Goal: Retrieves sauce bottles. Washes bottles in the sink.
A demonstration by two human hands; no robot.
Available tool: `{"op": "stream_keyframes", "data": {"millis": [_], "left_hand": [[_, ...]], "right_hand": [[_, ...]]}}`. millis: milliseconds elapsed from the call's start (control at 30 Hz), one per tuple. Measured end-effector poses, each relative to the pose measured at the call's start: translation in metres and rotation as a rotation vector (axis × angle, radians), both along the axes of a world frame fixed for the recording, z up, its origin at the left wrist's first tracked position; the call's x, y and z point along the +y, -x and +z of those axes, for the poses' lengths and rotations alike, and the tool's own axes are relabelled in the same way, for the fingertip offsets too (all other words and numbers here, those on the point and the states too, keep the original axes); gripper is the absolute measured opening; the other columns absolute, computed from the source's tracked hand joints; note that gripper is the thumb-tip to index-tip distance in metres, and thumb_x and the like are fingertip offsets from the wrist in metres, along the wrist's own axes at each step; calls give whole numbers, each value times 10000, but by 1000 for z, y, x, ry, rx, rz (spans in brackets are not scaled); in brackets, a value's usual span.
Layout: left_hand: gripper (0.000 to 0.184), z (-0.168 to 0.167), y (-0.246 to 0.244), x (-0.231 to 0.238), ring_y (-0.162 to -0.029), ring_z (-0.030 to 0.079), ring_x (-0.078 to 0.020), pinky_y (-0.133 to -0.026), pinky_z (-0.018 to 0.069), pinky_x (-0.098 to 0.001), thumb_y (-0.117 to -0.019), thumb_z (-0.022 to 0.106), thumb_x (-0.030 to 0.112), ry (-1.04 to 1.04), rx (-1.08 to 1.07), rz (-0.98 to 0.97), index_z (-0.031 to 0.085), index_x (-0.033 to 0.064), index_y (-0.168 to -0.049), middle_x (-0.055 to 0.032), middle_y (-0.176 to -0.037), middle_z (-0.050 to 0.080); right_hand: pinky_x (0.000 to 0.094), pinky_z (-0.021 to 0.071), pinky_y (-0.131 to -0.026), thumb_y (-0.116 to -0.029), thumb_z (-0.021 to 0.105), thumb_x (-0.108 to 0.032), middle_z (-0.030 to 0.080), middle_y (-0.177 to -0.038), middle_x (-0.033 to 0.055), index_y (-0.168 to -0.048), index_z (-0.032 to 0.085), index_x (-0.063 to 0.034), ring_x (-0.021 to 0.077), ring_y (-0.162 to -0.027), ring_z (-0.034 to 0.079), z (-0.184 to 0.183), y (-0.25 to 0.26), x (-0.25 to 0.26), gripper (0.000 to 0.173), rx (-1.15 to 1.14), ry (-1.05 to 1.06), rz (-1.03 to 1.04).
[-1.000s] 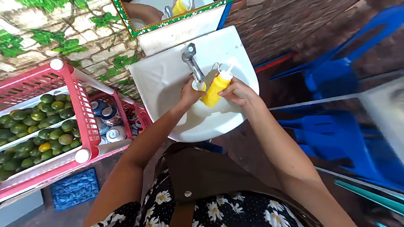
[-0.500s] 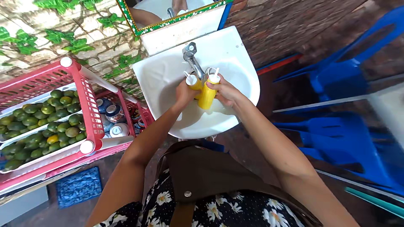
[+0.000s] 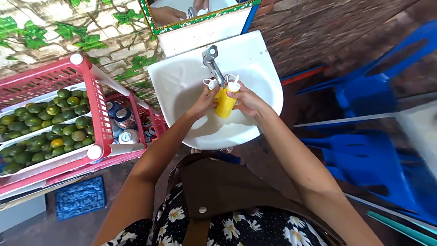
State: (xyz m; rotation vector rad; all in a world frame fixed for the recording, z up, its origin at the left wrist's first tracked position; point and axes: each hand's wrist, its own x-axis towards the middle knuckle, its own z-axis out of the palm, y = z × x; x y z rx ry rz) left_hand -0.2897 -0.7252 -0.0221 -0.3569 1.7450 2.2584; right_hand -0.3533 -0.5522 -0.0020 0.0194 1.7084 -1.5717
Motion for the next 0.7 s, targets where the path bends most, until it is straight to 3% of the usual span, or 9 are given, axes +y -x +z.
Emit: {"op": "stream_keyframes", "data": {"millis": [233, 333, 467, 567, 700], "left_hand": [[468, 1, -1, -2, -1193, 599, -250, -955, 558, -377, -1144, 244, 282, -19, -9, 47, 260, 35, -1541, -213, -1458, 427], [465, -1, 1, -6, -1145, 634, -228, -930, 573, -371, -1141, 297, 278, 21, 33, 10, 264, 22, -1528, -208, -1410, 481], [450, -6, 4, -7, -1072, 674, -253, -889, 596, -418, -1122, 404, 294, 55, 47, 47, 380, 12, -1472, -207, -1314, 574], [485, -10, 4, -6, -1021, 695, -260, -843, 612, -413, -1131, 329, 363, 86, 23, 58, 411, 0, -1441, -220, -1321, 570], [461, 0, 0, -3, -1063, 640, -254, -853, 580, -384, -1143, 249, 314, 2, -51, 95, 361, 12, -1473, -212, -1366, 497]], "right_hand": [[495, 551, -819, -1023, 556, -131, 547, -1335, 138, -1516, 335, -221, 293, -1123, 605, 0, 2, -2, 548, -15, -11, -34], [499, 557, -813, -1018, 564, -125, 552, -1323, 137, -1510, 336, -223, 296, -1118, 611, 0, 3, -2, 551, -13, -5, -29], [471, 557, -816, -1011, 573, -116, 558, -1322, 127, -1505, 343, -231, 277, -1113, 614, 0, 3, -3, 557, -19, -8, -4], [398, 582, -726, -981, 589, -66, 606, -1239, 129, -1489, 371, -197, 246, -991, 662, 1, 2, -5, 568, -15, 1, 13], [376, 580, -734, -986, 572, -28, 599, -1226, 125, -1494, 352, -167, 223, -973, 661, 4, -3, -8, 570, 7, 15, -5]]}}
